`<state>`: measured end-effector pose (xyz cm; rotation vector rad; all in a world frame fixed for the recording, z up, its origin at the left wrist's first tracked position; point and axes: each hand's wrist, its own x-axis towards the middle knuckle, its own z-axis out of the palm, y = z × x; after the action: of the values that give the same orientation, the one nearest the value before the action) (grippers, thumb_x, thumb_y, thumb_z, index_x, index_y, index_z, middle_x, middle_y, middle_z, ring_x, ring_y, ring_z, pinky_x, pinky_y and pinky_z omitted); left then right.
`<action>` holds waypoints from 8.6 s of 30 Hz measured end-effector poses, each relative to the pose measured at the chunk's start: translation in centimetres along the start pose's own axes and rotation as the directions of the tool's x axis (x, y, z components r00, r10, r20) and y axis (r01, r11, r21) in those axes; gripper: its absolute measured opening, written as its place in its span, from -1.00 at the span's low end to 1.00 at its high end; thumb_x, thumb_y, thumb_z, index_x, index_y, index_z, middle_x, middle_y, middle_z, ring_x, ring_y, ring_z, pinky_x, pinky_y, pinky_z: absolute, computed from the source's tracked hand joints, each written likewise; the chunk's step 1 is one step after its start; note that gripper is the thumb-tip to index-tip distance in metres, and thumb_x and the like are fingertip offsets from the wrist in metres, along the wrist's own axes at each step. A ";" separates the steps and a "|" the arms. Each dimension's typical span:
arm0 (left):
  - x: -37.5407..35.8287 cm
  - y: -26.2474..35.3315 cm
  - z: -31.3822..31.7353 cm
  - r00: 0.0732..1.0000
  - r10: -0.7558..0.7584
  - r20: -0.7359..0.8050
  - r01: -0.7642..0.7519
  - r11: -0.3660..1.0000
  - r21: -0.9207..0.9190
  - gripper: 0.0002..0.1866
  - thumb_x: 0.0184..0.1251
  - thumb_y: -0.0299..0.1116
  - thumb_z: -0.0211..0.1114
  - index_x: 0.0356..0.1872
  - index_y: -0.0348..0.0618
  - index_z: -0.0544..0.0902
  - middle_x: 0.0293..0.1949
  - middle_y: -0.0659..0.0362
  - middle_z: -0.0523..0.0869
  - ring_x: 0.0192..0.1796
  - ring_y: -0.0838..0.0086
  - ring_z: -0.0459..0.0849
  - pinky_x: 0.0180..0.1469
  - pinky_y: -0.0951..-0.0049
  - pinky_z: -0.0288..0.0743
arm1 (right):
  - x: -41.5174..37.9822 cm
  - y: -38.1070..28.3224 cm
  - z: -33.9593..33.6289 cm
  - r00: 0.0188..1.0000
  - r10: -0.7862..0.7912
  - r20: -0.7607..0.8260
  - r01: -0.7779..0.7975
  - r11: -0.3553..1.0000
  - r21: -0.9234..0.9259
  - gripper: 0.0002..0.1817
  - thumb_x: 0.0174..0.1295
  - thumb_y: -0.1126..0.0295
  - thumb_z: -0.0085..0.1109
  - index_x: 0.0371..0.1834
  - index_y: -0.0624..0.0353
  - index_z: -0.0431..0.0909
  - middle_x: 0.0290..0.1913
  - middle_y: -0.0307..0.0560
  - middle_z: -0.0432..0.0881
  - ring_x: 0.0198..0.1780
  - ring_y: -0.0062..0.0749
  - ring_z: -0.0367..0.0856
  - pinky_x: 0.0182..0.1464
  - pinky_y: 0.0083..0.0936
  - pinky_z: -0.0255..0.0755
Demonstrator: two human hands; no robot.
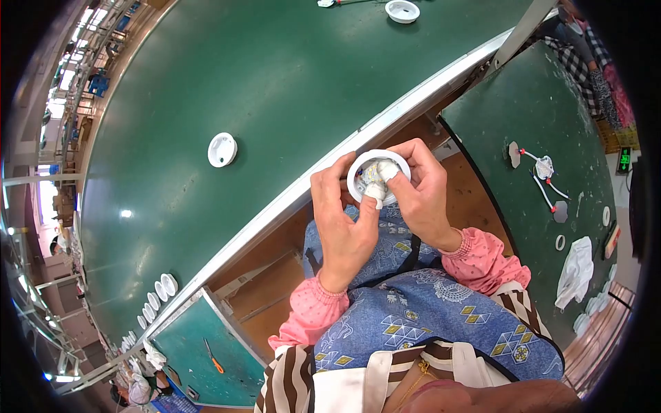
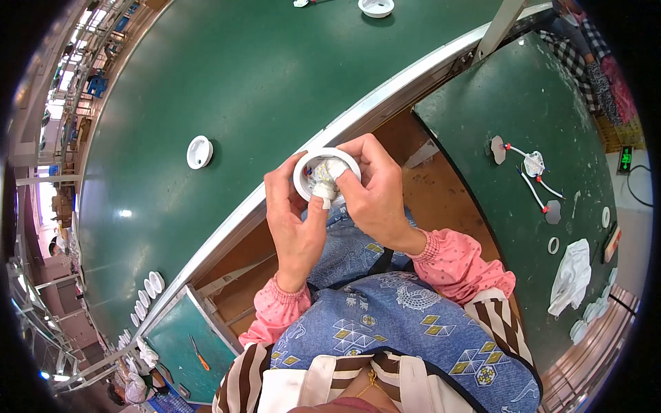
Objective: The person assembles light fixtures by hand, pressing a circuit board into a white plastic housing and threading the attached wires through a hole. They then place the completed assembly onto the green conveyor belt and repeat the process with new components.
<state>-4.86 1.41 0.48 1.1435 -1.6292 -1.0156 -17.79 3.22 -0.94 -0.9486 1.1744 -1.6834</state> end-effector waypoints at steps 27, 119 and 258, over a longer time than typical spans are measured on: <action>0.7 -1.2 -1.4 0.996 -0.054 0.067 0.060 0.995 -0.085 -0.61 0.32 -0.61 0.18 0.17 -0.31 0.66 -0.08 0.17 0.70 -0.09 0.53 0.65 -0.03 0.53 0.53 | 0.0 0.7 0.0 0.997 0.009 0.073 0.003 0.988 -0.157 -0.88 0.29 0.61 0.17 -0.14 0.36 0.55 -0.27 -0.09 0.70 -0.22 -0.59 0.68 -0.19 -0.55 0.56; 1.3 -2.9 -1.7 0.964 -0.053 0.260 0.217 0.721 -0.658 -0.65 0.67 -0.20 0.10 -0.31 -0.27 0.53 -0.57 0.28 0.39 -0.46 0.51 0.44 -0.36 0.46 0.34 | -0.4 2.1 -2.0 0.799 0.483 0.358 -0.581 0.774 0.252 -0.65 0.49 0.08 0.09 -0.20 0.18 0.58 -0.39 -0.15 0.63 -0.52 -0.50 0.63 -0.67 -0.62 0.30; 16.6 -9.6 -17.2 0.977 0.093 0.193 -0.212 0.557 0.803 -0.14 0.05 -0.32 0.51 0.47 -0.14 0.41 0.36 -0.02 0.54 0.43 -0.02 0.46 0.41 -0.12 0.32 | 4.3 -1.6 -7.2 0.941 0.242 0.236 -0.331 0.795 0.508 -0.70 0.39 0.43 0.23 0.12 0.31 0.54 -0.29 -0.13 0.60 -0.48 -0.55 0.39 -0.45 -0.60 0.19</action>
<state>10.66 -19.13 -0.40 1.4937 -2.3741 -0.1365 -26.19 1.72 -0.90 -0.5008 0.6307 -1.5305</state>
